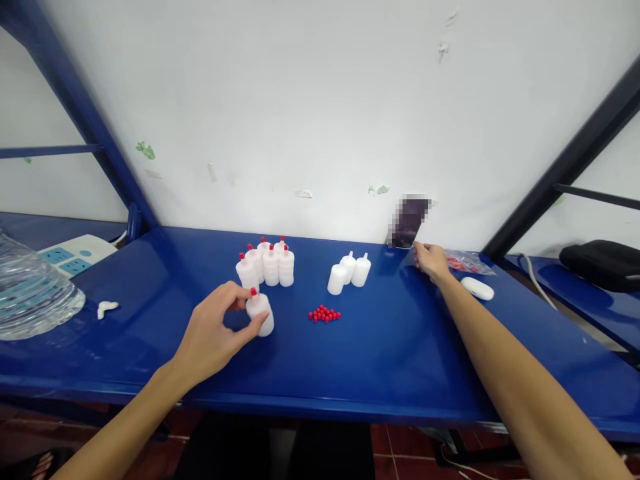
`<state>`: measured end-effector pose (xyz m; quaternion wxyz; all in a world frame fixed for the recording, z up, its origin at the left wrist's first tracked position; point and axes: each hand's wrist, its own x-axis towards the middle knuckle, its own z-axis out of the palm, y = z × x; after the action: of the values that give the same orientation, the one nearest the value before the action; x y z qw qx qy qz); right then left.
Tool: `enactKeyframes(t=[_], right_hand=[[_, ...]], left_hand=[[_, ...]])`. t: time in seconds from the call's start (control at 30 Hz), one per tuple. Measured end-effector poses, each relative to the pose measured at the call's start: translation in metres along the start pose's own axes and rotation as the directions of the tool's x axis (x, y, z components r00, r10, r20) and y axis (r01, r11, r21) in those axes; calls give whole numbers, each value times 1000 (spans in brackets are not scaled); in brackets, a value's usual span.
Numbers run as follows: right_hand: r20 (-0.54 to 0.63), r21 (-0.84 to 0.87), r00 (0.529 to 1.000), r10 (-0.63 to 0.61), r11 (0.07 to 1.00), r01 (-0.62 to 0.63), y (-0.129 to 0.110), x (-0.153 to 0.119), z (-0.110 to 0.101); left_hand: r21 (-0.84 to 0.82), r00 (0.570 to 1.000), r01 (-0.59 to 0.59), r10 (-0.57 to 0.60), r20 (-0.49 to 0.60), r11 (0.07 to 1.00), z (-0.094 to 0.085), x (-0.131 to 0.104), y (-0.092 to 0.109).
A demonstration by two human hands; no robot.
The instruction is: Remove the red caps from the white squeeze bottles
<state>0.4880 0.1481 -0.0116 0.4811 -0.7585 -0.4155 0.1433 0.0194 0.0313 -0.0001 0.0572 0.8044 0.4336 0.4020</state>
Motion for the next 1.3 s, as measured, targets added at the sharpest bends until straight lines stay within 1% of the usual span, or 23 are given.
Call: enactKeyframes(t=[0.03, 0.1, 0.17, 0.27, 0.33, 0.5, 0.7, 0.83, 0.93, 1.0, 1.03, 1.07, 1.13, 1.2, 1.27, 1.3], right_hand=[[0, 0, 1000, 5, 1000, -5, 5, 4, 1], [18, 7, 1000, -18, 1000, 17, 9, 11, 2], [40, 13, 999, -26, 1000, 26, 10, 18, 3], [68, 10, 997, -43, 999, 42, 12, 30, 7], [78, 9, 996, -50, 999, 49, 14, 37, 9], [99, 25, 994, -44, 999, 41, 19, 50, 13], [111, 63, 992, -68, 996, 61, 19, 50, 11], [104, 65, 989, -104, 993, 98, 13, 37, 8], [93, 49, 986, -140, 989, 136, 11, 21, 5], [104, 43, 975, -198, 980, 194, 11, 11, 2], [93, 45, 966, -241, 970, 238, 11, 7, 0], [54, 50, 955, -291, 956, 289, 10, 3, -2], [-78, 82, 920, -384, 917, 390, 6, -6, -5], [-196, 131, 874, -445, 871, 473, -8, -23, -6], [-195, 165, 822, -535, 808, 565, -30, -54, -3], [-174, 158, 781, -600, 766, 624, -44, -76, 1]], left_hand=[[-58, 1000, 17, -15, 18, 998, -3, -5, 1], [-182, 993, 95, -81, 85, 979, -7, -13, 3], [-290, 974, 174, -121, 192, 941, -9, -21, 5], [-367, 927, 237, -97, 361, 899, -10, -26, 6], [-379, 910, 231, -61, 410, 896, -11, -26, 6], [-321, 921, 161, -25, 388, 933, -11, -24, 9], [-202, 943, 136, -65, 326, 970, -9, -36, 3], [-138, 960, 101, -60, 274, 985, -11, -42, -2], [-119, 958, 73, -36, 285, 990, -11, -41, -2], [-115, 952, 64, -26, 306, 991, -11, -38, -1], [-121, 949, 63, -21, 315, 991, -10, -36, 0], [-131, 945, 64, -18, 327, 989, -10, -34, 1], [-162, 935, 65, -4, 353, 985, -9, -31, 4], [-179, 933, 50, 18, 359, 983, -8, -28, 6], [-179, 935, 13, 52, 350, 984, -7, -28, 8], [-175, 936, -12, 73, 345, 984, -7, -28, 8]])
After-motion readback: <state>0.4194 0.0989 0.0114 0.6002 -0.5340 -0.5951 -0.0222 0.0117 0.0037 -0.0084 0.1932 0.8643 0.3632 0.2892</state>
